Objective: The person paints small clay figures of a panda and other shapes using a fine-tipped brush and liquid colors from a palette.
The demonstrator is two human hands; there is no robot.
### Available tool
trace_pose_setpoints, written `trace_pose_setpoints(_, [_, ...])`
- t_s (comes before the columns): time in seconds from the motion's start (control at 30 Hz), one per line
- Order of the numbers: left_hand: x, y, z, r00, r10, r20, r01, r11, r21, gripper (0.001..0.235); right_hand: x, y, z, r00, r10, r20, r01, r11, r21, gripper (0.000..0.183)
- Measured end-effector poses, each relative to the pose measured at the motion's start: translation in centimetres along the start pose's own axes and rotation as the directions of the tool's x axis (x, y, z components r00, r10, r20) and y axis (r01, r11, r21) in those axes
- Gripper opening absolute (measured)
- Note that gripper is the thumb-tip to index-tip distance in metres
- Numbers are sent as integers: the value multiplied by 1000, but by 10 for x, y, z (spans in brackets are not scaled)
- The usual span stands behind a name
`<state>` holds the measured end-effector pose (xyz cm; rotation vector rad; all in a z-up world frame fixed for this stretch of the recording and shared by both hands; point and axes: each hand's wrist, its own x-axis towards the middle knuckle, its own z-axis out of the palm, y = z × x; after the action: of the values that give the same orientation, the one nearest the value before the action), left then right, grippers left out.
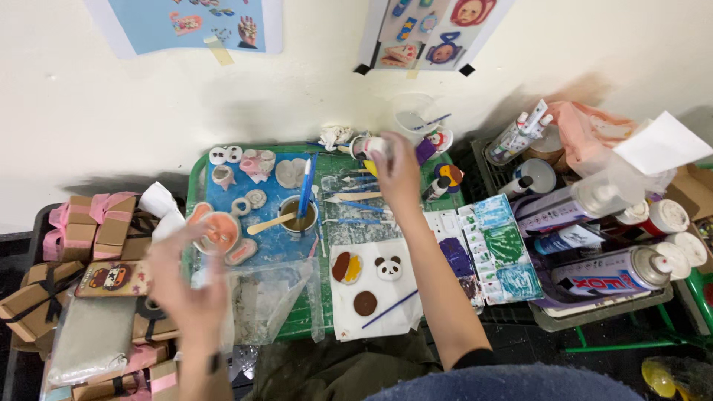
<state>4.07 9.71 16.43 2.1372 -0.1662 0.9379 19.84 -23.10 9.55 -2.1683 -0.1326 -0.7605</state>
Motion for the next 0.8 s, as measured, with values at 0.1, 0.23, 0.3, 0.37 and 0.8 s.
trace_pose_setpoints(0.1, [-27, 41, 43, 958, 129, 256, -145, 988, 46, 46, -64, -24, -47, 985, 152, 78, -164, 967, 193, 39])
trace_pose_setpoints(0.23, [-80, 75, 112, 845, 224, 485, -70, 946, -315, 58, -174, -51, -83, 796, 396, 458, -603, 583, 544, 32])
trace_pose_setpoints(0.3, [-103, 72, 120, 791, 169, 588, 62, 934, -352, 57, -202, -50, -93, 773, 407, 487, -635, 498, 591, 30])
trace_pose_setpoints(0.37, [-121, 73, 126, 716, 118, 688, 199, 910, -363, 55, -219, -43, -106, 737, 455, 501, -675, 535, 508, 31])
trace_pose_setpoints(0.8, [-151, 37, 146, -77, 313, 947, 981, 194, 15, 43, -219, -44, -166, 867, -96, 488, -86, 938, 337, 34])
